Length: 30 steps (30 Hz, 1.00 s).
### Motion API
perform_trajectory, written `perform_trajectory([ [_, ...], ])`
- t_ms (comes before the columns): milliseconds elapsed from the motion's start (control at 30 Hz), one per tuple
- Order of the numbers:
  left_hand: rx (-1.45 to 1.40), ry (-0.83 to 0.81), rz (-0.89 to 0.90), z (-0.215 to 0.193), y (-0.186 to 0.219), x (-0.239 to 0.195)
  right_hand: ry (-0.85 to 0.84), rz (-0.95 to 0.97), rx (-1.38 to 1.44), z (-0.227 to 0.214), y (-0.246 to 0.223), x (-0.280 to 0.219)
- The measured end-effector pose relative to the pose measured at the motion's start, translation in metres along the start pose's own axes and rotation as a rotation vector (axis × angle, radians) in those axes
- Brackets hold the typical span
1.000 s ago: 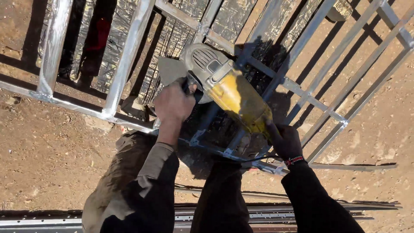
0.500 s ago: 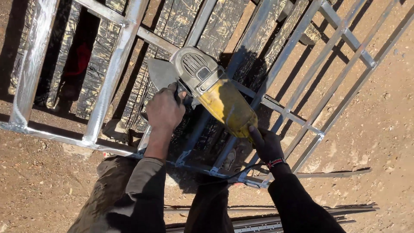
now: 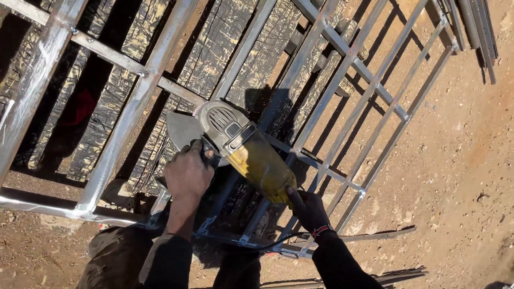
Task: Smoothing weld joints on a metal gate frame using a handheld angle grinder.
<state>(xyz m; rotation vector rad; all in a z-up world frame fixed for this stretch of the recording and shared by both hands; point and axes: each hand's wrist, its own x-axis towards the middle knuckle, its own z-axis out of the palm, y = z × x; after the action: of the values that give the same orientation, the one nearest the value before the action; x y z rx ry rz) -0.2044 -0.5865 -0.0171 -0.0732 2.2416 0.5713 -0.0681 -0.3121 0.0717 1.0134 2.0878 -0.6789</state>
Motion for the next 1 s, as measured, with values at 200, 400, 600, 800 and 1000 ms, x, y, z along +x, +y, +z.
perform_trajectory([
  [200,-0.11,0.005,-0.012,0.024,0.0,0.005,0.023,-0.044,-0.117,-0.022,-0.015,0.001],
  [400,-0.151,0.1,-0.008,0.059,0.001,0.004,0.042,-0.062,-0.176,-0.034,0.012,0.017],
  [600,-0.169,0.072,0.018,0.051,0.016,-0.012,0.049,-0.061,-0.241,-0.053,0.023,0.019],
  [800,-0.178,0.147,-0.004,0.077,0.028,-0.007,0.069,-0.107,-0.3,-0.069,0.022,0.022],
  [1000,-0.158,0.193,-0.015,0.038,0.033,-0.022,0.075,-0.168,-0.31,-0.065,0.03,0.04],
])
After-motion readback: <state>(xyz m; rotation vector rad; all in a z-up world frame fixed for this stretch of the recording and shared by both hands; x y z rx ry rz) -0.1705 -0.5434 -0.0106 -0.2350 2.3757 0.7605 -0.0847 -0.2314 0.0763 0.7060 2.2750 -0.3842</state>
